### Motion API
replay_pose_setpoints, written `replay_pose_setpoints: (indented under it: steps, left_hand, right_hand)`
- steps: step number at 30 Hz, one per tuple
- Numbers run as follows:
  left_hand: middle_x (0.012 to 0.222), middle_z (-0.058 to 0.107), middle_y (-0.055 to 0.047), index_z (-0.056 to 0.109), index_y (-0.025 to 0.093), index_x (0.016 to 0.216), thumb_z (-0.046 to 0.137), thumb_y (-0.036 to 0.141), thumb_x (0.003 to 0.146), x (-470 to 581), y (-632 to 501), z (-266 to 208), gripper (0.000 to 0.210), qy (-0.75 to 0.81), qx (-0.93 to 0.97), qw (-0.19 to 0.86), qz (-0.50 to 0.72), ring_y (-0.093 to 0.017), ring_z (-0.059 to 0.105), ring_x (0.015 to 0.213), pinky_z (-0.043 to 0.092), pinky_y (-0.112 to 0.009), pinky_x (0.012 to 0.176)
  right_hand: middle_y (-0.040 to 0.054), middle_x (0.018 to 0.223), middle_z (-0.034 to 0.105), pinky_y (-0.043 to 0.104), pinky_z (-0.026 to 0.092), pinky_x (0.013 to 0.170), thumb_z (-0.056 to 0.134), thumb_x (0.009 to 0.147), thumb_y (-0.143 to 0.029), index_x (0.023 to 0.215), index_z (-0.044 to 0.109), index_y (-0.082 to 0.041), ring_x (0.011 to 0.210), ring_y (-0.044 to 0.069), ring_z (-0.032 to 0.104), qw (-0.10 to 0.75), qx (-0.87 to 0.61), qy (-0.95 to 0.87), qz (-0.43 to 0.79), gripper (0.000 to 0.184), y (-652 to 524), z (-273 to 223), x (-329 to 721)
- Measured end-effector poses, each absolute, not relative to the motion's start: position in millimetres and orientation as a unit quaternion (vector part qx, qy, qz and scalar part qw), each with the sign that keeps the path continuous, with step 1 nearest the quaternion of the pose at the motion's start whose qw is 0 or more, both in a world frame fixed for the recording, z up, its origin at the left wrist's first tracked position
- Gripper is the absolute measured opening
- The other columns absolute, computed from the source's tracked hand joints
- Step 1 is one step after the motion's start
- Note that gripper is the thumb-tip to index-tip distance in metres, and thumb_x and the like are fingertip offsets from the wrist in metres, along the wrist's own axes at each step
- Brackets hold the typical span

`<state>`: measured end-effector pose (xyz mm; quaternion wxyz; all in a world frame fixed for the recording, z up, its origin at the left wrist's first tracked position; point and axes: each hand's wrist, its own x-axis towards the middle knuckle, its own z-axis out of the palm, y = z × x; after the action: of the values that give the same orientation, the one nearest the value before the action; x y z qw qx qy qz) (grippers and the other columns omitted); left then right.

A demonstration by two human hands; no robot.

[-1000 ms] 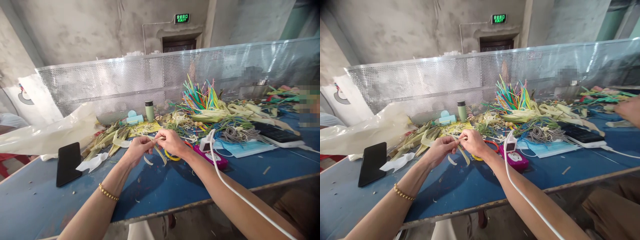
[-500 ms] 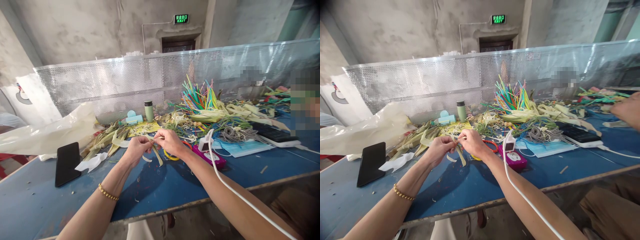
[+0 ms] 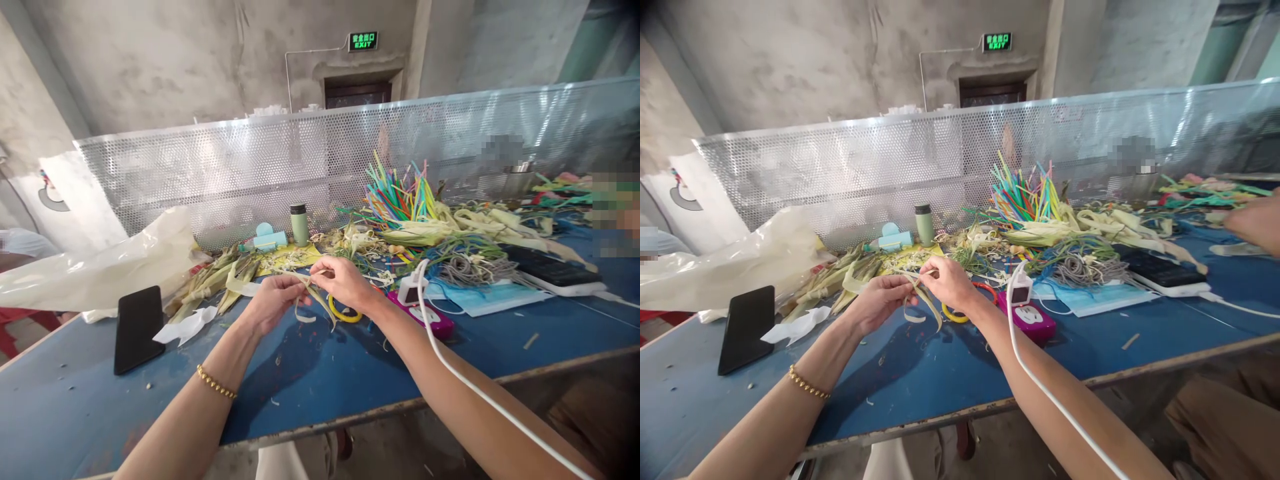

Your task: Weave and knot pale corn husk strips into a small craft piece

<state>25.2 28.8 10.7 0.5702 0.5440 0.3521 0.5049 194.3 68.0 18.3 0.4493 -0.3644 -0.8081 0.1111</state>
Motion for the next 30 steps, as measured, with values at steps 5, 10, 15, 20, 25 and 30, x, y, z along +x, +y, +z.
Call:
replay_pose_setpoints:
  steps: [5,10,15,20,25,30]
  left_hand:
    - [0.063,0.064,-0.004,0.065,0.009,0.065,0.077,0.024,0.062,23.1,35.6,5.3,0.019,0.364,0.514,0.528,0.57,-0.014,0.062,0.058,0.045,-0.025,0.061]
    - [0.061,0.064,-0.002,0.067,0.01,0.067,0.076,0.026,0.063,23.8,41.1,-0.9,0.018,0.372,0.535,0.463,0.6,-0.011,0.059,0.056,0.043,-0.023,0.059]
    - [0.06,0.064,-0.002,0.068,0.012,0.069,0.074,0.025,0.066,27.6,40.5,-3.4,0.015,0.369,0.552,0.443,0.602,-0.011,0.057,0.058,0.042,-0.023,0.06]
    - [0.063,0.064,-0.002,0.068,0.011,0.07,0.075,0.025,0.064,29.4,37.3,-1.9,0.017,0.355,0.569,0.475,0.57,-0.011,0.057,0.06,0.041,-0.023,0.06]
    - [0.059,0.064,-0.002,0.067,0.012,0.067,0.073,0.023,0.067,28.3,38.0,-2.3,0.013,0.353,0.577,0.468,0.569,-0.011,0.057,0.057,0.042,-0.024,0.059]
    - [0.058,0.064,-0.003,0.067,0.011,0.066,0.076,0.023,0.063,27.9,37.3,-0.7,0.015,0.354,0.545,0.491,0.581,-0.011,0.057,0.054,0.043,-0.023,0.057]
  right_hand:
    - [0.0093,0.088,0.065,0.031,0.039,0.079,0.055,0.084,-0.021,0.08,0.067,-0.016,0.091,0.021,0.057,0.503,-0.393,-0.764,-0.097,0.013,60.1,24.8,196.4]
    - [0.0027,0.06,0.061,0.024,0.035,0.055,0.057,0.083,-0.027,0.063,0.064,-0.014,0.057,0.012,0.052,0.424,-0.385,-0.817,0.071,0.025,59.1,17.4,188.4]
    - [-0.0045,0.042,0.049,0.019,0.032,0.039,0.058,0.081,-0.027,0.069,0.061,-0.015,0.035,0.008,0.045,0.405,-0.377,-0.783,0.283,0.018,58.0,10.4,185.3]
    - [-0.0039,0.044,0.054,0.016,0.034,0.029,0.057,0.081,-0.023,0.072,0.055,-0.016,0.03,0.008,0.048,0.388,-0.374,-0.72,0.437,0.011,54.6,11.8,183.6]
    - [-0.0002,0.06,0.062,0.017,0.043,0.032,0.058,0.078,-0.018,0.074,0.054,-0.015,0.039,0.009,0.056,0.391,-0.365,-0.699,0.475,0.006,54.8,12.3,180.9]
    - [-0.0037,0.053,0.055,0.016,0.039,0.031,0.058,0.076,-0.016,0.069,0.056,-0.015,0.037,0.007,0.05,0.419,-0.358,-0.705,0.447,0.008,53.3,13.9,178.6]
